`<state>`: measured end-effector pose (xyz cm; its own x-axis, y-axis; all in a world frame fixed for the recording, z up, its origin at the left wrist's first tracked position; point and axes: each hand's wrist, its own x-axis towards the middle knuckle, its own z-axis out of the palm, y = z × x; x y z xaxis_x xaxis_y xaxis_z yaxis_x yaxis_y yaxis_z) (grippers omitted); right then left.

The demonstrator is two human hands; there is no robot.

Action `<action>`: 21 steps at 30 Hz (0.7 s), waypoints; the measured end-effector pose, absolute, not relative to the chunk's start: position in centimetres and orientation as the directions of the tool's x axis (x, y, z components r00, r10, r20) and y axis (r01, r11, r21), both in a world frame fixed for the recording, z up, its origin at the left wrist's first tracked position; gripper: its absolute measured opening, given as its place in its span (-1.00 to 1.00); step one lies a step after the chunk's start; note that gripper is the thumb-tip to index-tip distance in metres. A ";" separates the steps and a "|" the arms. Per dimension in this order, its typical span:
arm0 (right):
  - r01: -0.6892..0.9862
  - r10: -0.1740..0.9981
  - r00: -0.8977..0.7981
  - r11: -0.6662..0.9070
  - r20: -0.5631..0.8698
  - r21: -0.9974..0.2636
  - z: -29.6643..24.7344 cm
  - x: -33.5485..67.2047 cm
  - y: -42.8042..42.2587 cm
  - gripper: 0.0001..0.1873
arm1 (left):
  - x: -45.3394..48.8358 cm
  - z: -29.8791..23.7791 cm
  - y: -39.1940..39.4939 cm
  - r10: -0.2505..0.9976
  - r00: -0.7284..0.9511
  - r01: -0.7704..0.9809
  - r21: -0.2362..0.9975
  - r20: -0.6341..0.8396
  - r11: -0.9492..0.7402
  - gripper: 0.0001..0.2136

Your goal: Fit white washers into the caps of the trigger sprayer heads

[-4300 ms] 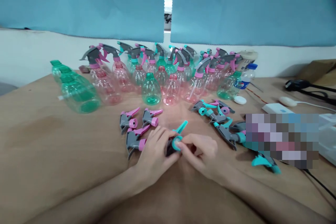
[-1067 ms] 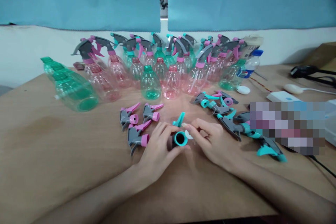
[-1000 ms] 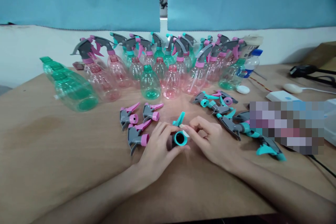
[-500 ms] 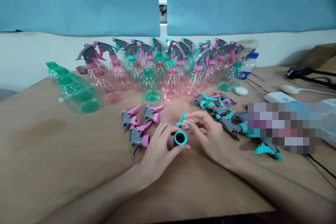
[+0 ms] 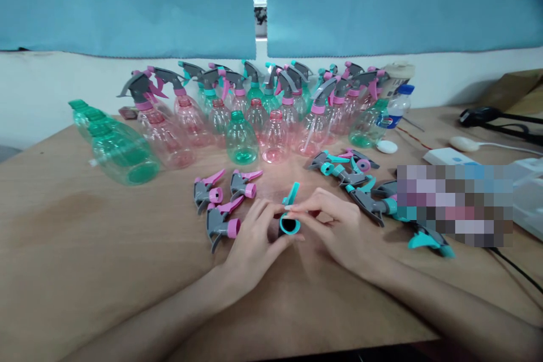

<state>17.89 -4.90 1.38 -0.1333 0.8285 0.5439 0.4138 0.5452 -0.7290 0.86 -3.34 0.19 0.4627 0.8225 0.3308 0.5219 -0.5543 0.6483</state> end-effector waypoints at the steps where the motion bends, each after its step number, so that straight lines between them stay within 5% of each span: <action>1: 0.408 0.823 -0.139 0.554 0.551 -0.726 1.3 17.9 -4.9 -0.91 | 0.8 0.2 -3.3 0.823 0.464 0.524 0.648 0.327 -0.553 -0.83; 15: 0.352 0.868 -0.101 0.489 0.487 -0.798 0.9 17.6 -4.7 -0.73 | 1.0 0.3 -3.2 0.816 0.468 0.493 0.666 0.340 -0.560 -0.78; 21: 0.346 0.905 -0.055 0.414 0.422 -0.842 1.0 17.7 -4.8 -0.88 | 0.9 0.3 -3.2 0.812 0.473 0.491 0.663 0.341 -0.565 -0.78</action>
